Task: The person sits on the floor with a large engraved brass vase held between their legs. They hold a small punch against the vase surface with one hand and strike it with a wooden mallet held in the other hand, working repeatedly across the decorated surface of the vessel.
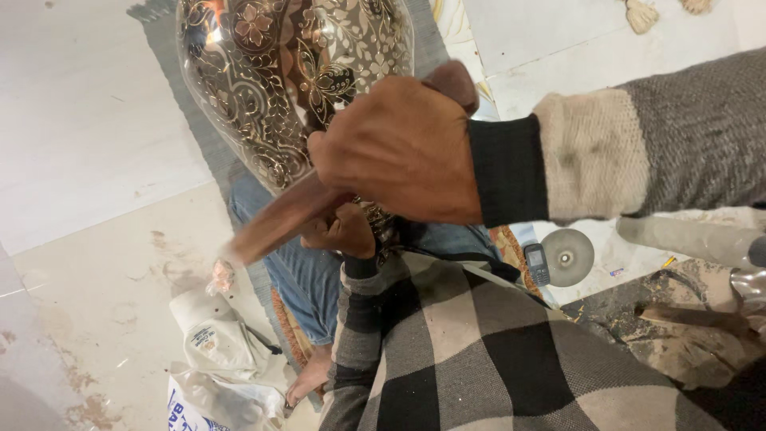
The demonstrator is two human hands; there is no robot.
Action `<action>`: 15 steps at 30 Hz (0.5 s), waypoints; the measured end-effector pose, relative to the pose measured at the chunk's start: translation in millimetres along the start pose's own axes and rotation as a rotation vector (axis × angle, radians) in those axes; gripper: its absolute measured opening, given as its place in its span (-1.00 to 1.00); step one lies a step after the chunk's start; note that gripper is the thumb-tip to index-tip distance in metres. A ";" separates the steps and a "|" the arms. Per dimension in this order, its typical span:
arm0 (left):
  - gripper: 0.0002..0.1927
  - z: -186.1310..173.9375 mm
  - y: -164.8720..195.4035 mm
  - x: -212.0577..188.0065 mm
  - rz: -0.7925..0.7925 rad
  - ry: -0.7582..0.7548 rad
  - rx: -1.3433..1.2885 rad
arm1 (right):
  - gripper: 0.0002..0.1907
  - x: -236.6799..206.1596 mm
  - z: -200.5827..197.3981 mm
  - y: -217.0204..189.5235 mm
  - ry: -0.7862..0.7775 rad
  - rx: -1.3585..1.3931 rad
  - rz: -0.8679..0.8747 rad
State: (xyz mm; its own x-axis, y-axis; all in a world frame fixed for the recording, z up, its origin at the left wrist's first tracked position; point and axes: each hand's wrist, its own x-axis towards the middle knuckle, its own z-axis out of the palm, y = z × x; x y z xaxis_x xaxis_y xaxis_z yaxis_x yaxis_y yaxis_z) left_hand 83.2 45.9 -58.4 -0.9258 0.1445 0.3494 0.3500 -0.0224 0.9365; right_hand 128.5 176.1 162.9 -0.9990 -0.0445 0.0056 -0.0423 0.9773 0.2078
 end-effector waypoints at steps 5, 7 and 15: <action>-0.66 -0.9 1.4 2.4 0.098 0.020 -0.029 | -0.60 -0.8 2.4 -4.7 0.073 0.068 0.010; -0.68 -1.5 0.9 2.2 0.088 0.028 -0.017 | -0.62 -0.3 1.6 -7.3 0.052 0.054 -0.003; -0.74 -3.3 -4.1 -0.2 0.026 0.047 0.018 | -0.64 6.6 -1.6 -12.1 -0.005 -0.288 -0.049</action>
State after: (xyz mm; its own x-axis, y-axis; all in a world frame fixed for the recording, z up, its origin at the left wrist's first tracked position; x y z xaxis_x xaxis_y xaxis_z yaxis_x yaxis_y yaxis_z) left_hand 81.4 42.7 -62.2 -0.9218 0.0976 0.3752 0.3763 -0.0079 0.9265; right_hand 122.5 163.7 161.9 -0.9959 -0.0887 -0.0158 -0.0854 0.8746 0.4772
